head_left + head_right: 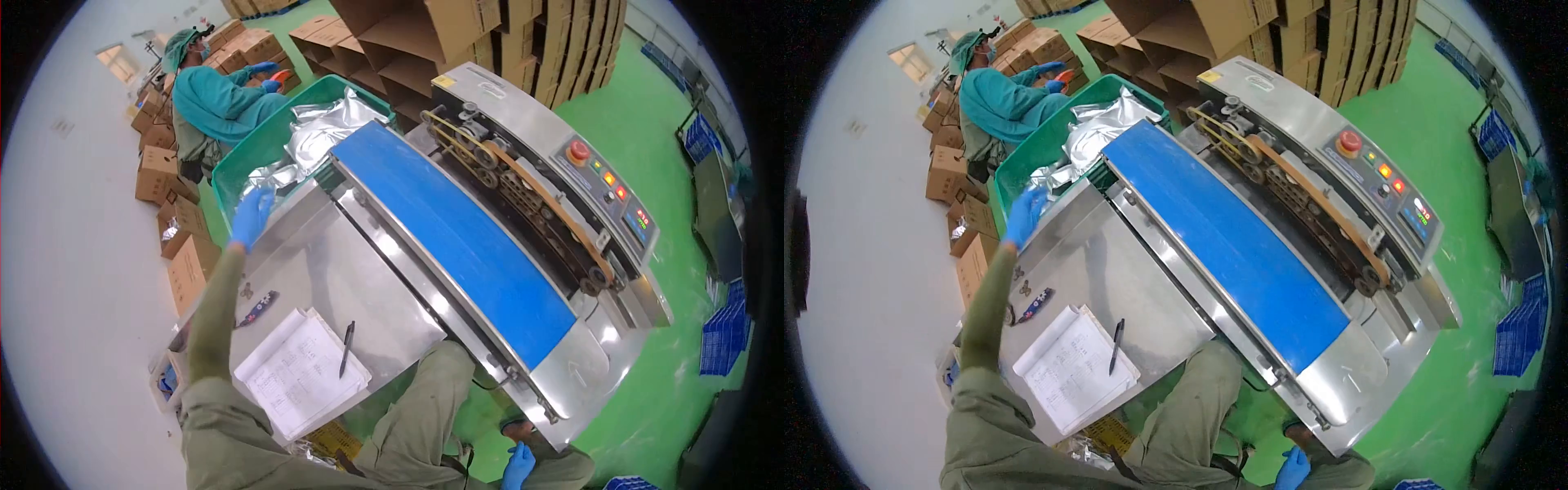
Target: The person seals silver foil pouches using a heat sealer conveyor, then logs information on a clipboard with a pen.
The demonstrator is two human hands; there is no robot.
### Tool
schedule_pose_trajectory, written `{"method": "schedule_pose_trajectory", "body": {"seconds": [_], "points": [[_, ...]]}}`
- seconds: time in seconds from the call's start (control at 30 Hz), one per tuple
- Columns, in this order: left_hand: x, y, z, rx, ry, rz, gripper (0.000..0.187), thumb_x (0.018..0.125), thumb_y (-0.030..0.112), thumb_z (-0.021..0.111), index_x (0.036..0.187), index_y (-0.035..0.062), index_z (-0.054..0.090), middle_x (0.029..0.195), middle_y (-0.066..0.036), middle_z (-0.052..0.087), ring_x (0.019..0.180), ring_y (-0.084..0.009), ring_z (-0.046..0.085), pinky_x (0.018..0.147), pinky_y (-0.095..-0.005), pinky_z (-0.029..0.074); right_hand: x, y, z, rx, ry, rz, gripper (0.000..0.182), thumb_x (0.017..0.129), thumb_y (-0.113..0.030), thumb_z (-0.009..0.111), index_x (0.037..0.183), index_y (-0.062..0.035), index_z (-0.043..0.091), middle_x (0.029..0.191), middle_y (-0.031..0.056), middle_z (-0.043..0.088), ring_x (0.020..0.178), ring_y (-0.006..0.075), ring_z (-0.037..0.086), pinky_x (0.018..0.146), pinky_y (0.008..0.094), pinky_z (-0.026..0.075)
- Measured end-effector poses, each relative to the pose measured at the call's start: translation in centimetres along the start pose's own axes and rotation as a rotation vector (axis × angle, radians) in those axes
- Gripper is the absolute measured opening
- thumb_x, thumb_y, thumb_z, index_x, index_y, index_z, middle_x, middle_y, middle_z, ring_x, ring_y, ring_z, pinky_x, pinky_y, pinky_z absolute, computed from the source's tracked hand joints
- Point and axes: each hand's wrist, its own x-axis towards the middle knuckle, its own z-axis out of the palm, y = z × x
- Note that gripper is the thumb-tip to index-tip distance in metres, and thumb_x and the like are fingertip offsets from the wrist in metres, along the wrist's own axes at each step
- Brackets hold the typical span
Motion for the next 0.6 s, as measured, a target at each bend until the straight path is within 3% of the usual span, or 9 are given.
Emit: {"method": "schedule_pose_trajectory", "body": {"seconds": [0.13,0.2,0.27,0.37,0.4,0.43,0.47,0.57,0.6], "points": [[-14.8,8.2,0.4,-0.087,0.131,0.056,0.018,0.097,0.015,0.061,0.106,0.0017,0.068,0.103,-0.013,0.069,0.096,-0.0200,0.065,0.086,-0.0322,0.050,0.2,5.5,3.7,0.156,0.106,-0.096,0.032,0.098,-0.018,0.054,0.081,0.0068,0.064,0.068,0.0110,0.061,0.064,0.0165,0.051,0.060,0.0360,0.043],[-24.3,11.7,1.1,-0.221,0.168,-0.084,0.014,0.095,0.014,0.063,0.099,0.0018,0.070,0.095,-0.011,0.069,0.086,-0.0148,0.064,0.078,-0.0296,0.051,-0.2,3.0,2.1,0.060,0.095,-0.224,0.034,0.099,-0.019,0.055,0.078,0.0063,0.059,0.064,0.0102,0.054,0.062,0.0152,0.046,0.058,0.0355,0.039],[-32.3,16.6,1.4,-0.279,0.088,-0.275,0.013,0.094,0.012,0.063,0.089,0.0009,0.070,0.082,-0.008,0.068,0.073,-0.0099,0.061,0.066,-0.0274,0.048,-0.5,3.0,2.1,0.261,0.085,-0.168,0.037,0.100,-0.021,0.055,0.072,0.0038,0.052,0.062,0.0065,0.041,0.062,0.0129,0.036,0.056,0.0354,0.034],[-42.7,23.4,3.6,-0.342,-0.160,-0.423,0.031,0.090,0.022,0.070,0.067,0.0011,0.067,0.054,-0.005,0.059,0.050,-0.0095,0.051,0.051,-0.0318,0.042,0.8,5.8,3.0,0.305,0.061,-0.222,0.039,0.099,-0.021,0.059,0.069,0.0039,0.052,0.061,0.0026,0.047,0.061,0.0107,0.039,0.057,0.0339,0.035],[-45.7,24.5,4.7,-0.288,-0.107,-0.208,0.036,0.091,0.027,0.069,0.066,0.0008,0.063,0.056,-0.014,0.055,0.046,-0.0214,0.043,0.049,-0.0385,0.037,0.7,5.7,3.1,0.329,0.036,-0.226,0.039,0.099,-0.021,0.059,0.069,0.0037,0.053,0.061,0.0023,0.048,0.061,0.0108,0.040,0.057,0.0337,0.035],[-47.4,26.9,4.7,-0.365,-0.148,-0.389,0.043,0.090,0.033,0.069,0.064,0.0000,0.060,0.059,-0.020,0.051,0.045,-0.0283,0.043,0.048,-0.0417,0.035,0.3,5.6,3.2,0.354,0.014,-0.225,0.039,0.099,-0.021,0.059,0.069,0.0034,0.054,0.061,0.0020,0.049,0.061,0.0108,0.041,0.057,0.0335,0.035],[-48.9,28.3,4.6,-0.352,-0.175,-0.369,0.045,0.089,0.035,0.070,0.064,-0.0004,0.058,0.064,-0.023,0.049,0.049,-0.0353,0.046,0.049,-0.0429,0.036,0.2,5.5,3.2,0.342,-0.021,-0.232,0.039,0.099,-0.023,0.058,0.069,0.0023,0.056,0.061,0.0038,0.051,0.061,0.0114,0.044,0.058,0.0333,0.037],[-50.5,30.1,4.2,-0.319,-0.206,-0.313,0.045,0.089,0.037,0.069,0.065,0.0003,0.058,0.066,-0.023,0.051,0.051,-0.0377,0.045,0.050,-0.0426,0.037,-0.7,4.6,3.4,0.333,-0.012,-0.334,0.038,0.099,-0.023,0.058,0.070,0.0020,0.057,0.061,0.0062,0.053,0.061,0.0119,0.045,0.059,0.0335,0.039],[-49.9,30.4,3.6,-0.265,-0.154,-0.251,0.038,0.089,0.032,0.069,0.069,0.0008,0.061,0.065,-0.023,0.053,0.049,-0.0307,0.048,0.052,-0.0415,0.039,-0.8,4.3,3.2,0.284,-0.018,-0.334,0.038,0.098,-0.026,0.058,0.072,0.0014,0.061,0.064,0.0107,0.058,0.061,0.0143,0.051,0.060,0.0345,0.042]]}}
